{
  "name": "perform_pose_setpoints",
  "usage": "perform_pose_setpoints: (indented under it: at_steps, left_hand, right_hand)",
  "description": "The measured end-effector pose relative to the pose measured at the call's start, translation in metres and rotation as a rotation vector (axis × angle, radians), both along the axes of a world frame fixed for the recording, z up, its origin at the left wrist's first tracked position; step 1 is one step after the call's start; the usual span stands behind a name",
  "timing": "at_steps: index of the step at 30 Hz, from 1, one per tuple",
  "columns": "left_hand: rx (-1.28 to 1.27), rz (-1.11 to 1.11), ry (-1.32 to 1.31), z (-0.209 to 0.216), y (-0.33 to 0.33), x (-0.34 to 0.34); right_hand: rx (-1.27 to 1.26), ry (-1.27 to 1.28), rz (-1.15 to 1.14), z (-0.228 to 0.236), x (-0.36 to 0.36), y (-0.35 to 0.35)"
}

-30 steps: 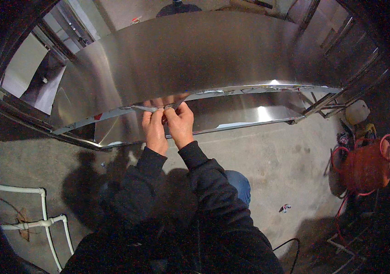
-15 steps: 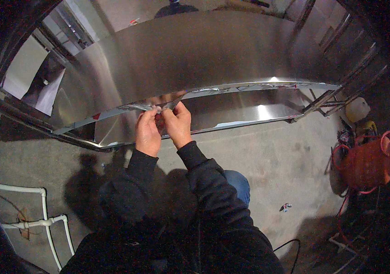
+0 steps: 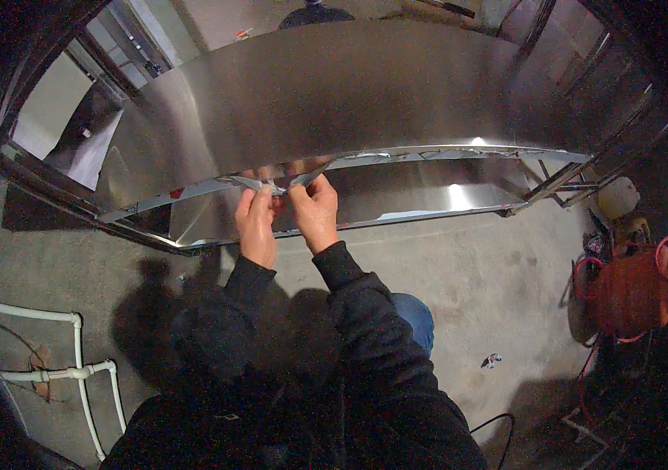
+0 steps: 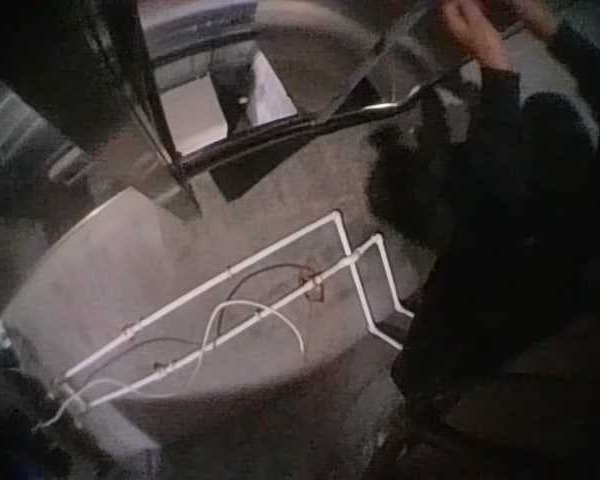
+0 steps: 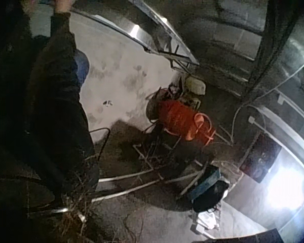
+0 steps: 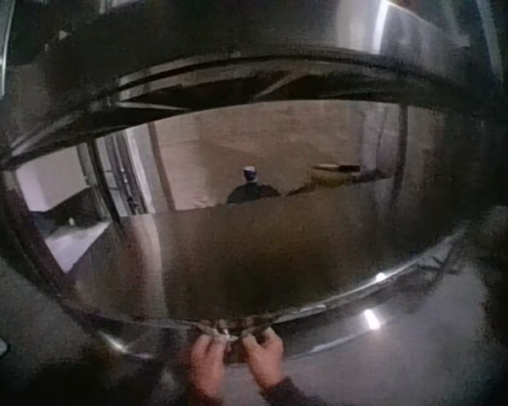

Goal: The person lifts a large stainless steel tabletop and places it onto a metal frame. They then peel off protective film from the tabletop's edges by hand.

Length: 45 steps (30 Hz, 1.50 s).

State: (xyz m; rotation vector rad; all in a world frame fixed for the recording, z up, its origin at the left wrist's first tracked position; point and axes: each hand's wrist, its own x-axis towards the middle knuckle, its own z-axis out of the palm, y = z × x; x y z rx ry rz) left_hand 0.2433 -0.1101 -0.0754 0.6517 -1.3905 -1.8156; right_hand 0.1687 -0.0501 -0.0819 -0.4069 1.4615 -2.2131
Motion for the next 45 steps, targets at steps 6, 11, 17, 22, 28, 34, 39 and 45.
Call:
perform_pose_setpoints:
  at_steps: [6, 11, 17, 22, 28, 34, 39, 45]
  left_hand:
    - [-0.729, 0.165, -0.27, 0.022, -0.013, 0.022]
    - [-1.798, 0.508, -0.376, 0.05, -0.048, 0.042]
    - [-1.974, 0.324, -0.214, 0.063, -0.074, 0.04]
    - [-2.077, 0.266, -0.146, 0.069, -0.082, 0.043]
    - [-2.064, 0.251, -0.214, 0.065, -0.081, 0.042]
    - [-2.03, 0.241, -0.19, 0.056, -0.079, 0.049]
    - [-1.974, 0.225, -0.201, 0.055, -0.075, 0.05]
    - [-1.914, -0.017, -0.313, 0.02, -0.073, 0.068]
  right_hand:
    - [0.014, -0.065, 0.058, 0.003, -0.001, 0.005]
    - [-0.007, -0.135, 0.108, 0.013, 0.005, 0.006]
    - [0.027, -0.093, 0.075, 0.011, 0.001, 0.007]
    - [0.05, -0.104, 0.092, 0.019, 0.003, 0.011]
    - [0.011, -0.09, 0.094, 0.015, 0.001, 0.011]
    - [0.012, -0.117, 0.118, 0.016, 0.002, 0.012]
    - [0.019, -0.112, 0.116, 0.018, 0.003, 0.013]
    - [0.027, -0.086, 0.137, 0.017, 0.002, 0.014]
